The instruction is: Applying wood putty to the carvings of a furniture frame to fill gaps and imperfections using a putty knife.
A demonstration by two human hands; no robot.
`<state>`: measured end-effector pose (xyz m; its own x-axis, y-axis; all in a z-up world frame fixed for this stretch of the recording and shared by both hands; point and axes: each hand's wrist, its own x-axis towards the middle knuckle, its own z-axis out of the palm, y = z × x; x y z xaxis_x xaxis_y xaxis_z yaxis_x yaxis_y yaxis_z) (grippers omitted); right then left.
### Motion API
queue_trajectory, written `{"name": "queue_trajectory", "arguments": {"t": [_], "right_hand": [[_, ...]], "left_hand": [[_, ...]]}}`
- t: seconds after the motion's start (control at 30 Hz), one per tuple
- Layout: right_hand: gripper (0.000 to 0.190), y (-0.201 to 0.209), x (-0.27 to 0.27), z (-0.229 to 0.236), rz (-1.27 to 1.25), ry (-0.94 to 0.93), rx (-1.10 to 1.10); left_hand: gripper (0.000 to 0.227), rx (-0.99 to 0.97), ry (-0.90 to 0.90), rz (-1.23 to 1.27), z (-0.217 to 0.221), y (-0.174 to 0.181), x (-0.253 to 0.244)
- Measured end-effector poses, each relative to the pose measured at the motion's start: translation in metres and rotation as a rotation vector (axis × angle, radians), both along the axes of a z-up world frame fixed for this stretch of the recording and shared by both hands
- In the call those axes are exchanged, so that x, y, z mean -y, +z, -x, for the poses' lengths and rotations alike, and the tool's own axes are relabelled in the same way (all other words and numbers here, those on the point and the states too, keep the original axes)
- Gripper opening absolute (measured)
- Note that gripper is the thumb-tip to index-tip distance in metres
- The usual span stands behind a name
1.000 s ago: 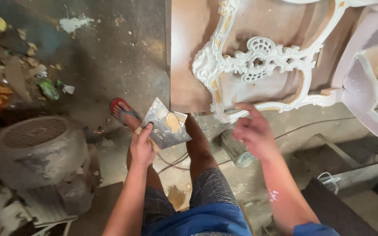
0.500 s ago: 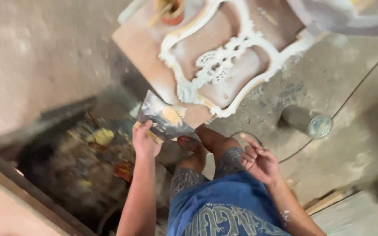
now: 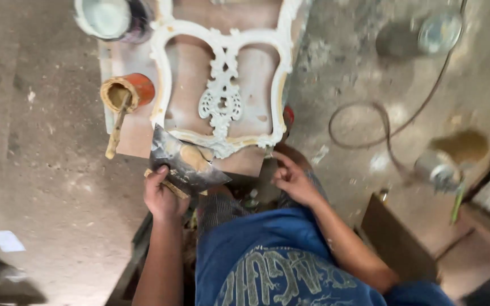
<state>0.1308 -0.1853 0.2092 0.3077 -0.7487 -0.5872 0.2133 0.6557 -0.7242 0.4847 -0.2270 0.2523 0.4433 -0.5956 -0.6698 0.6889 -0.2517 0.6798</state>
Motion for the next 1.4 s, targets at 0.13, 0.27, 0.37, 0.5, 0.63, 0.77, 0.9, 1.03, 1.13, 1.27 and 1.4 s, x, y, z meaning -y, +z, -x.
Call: {"name": "queue_trajectory", "arguments": {"t": [0.13, 0.27, 0.37, 0.5, 0.63, 0.77, 0.9, 1.03, 1.13, 1.27, 1.4], "right_hand": [[0.090, 0.006, -0.002, -0.067, -0.067, -0.065, -0.211], [0.086, -0.017, -0.021, -0.115, -0.123, -0.305, -0.370], [0.087, -0.021, -0.017, -0.129, -0.146, -0.409, -0.437], [0.086, -0.023, -0.004, -0.148, -0.194, -0.715, -0.287], [0.084, -0.036, 0.000, -0.167, -0.205, -0.885, -0.209], [0.087, -0.038, 0.011, -0.176, -0.203, -0.928, -0.241], [0.097, -0.038, 0.020, -0.190, -0.246, -0.844, -0.360], [0.102, -0.026, 0.032, -0.202, -0.297, -0.750, -0.506], [0.104, -0.019, 0.045, -0.206, -0.347, -0.683, -0.599], [0.106, -0.001, 0.064, -0.210, -0.382, -0.682, -0.600], [0.105, 0.018, 0.072, -0.210, -0.398, -0.668, -0.518]], "left_hand": [[0.028, -0.222, -0.150, -0.175, 0.043, 0.075, 0.066], [0.023, -0.131, -0.452, -0.279, -0.079, -0.079, -0.038], [0.021, -0.089, -0.596, -0.331, -0.117, -0.103, -0.056], [0.018, -0.100, -0.680, -0.416, -0.112, -0.071, -0.034], [0.018, -0.098, -0.753, -0.471, -0.097, -0.043, -0.006], [0.020, -0.065, -0.833, -0.514, -0.077, -0.021, 0.023], [0.018, -0.074, -0.884, -0.480, -0.096, -0.031, 0.025], [0.018, -0.048, -0.878, -0.458, -0.206, -0.141, -0.046], [0.015, -0.020, -0.954, -0.390, -0.205, -0.146, -0.041], [0.011, 0.060, -1.109, -0.242, -0.202, -0.143, -0.032], [0.010, 0.138, -1.259, -0.091, -0.196, -0.135, -0.024]]}}
